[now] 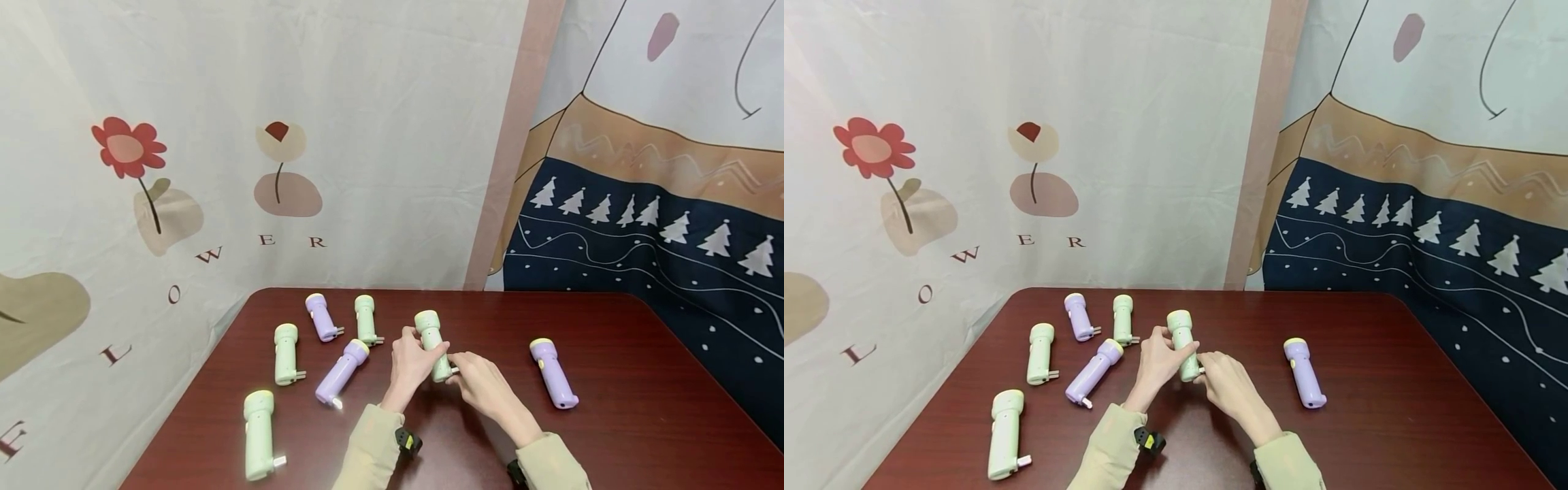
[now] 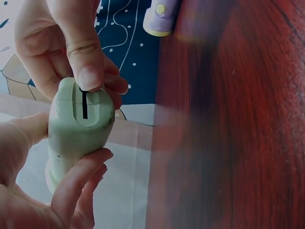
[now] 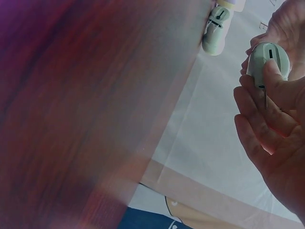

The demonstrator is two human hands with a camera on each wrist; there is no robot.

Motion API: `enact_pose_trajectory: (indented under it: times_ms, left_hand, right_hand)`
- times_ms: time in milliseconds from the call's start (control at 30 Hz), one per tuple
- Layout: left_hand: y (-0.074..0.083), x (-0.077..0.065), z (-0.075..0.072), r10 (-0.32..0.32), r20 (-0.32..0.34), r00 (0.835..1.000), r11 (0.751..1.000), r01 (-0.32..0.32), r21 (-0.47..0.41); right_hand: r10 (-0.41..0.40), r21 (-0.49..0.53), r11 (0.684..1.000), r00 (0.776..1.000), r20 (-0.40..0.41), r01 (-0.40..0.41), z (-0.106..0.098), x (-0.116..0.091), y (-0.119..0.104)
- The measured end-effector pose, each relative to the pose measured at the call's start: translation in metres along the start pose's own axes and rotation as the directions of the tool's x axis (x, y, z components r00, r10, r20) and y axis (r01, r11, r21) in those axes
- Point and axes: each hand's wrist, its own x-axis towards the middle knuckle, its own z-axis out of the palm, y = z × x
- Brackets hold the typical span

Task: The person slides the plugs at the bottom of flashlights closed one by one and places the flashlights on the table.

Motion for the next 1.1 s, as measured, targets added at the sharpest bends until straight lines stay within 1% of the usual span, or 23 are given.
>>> enact_pose_trajectory:
  times_ms: [167, 633, 867, 1100]
  left_hand:
    - [0.0013, -0.0009, 0.0007, -0.011, -0.007, 1.0, 1.0, 0.011, -0.003]
    - [0.0024, -0.0024, 0.0016, -0.01, -0.015, 1.0, 1.0, 0.01, 0.007]
    - [0.0035, -0.0027, 0.0019, -0.026, -0.017, 1.0, 1.0, 0.026, 0.01]
    - [0.0039, -0.0024, 0.0017, -0.026, -0.023, 0.999, 0.999, 0.026, 0.019]
  right_hand:
    - [-0.012, -0.005, 1.0, 1.0, -0.005, 0.012, -0.0004, -0.0002, 0.0006]
    - [-0.013, -0.011, 1.0, 1.0, 0.01, 0.013, -0.0009, -0.0002, 0.0007]
    - [-0.017, -0.014, 1.0, 1.0, 0.003, 0.017, -0.0011, 0.0002, 0.0011]
    - [-0.032, -0.02, 0.999, 0.999, -0.017, 0.032, -0.0014, 0.0011, 0.0013]
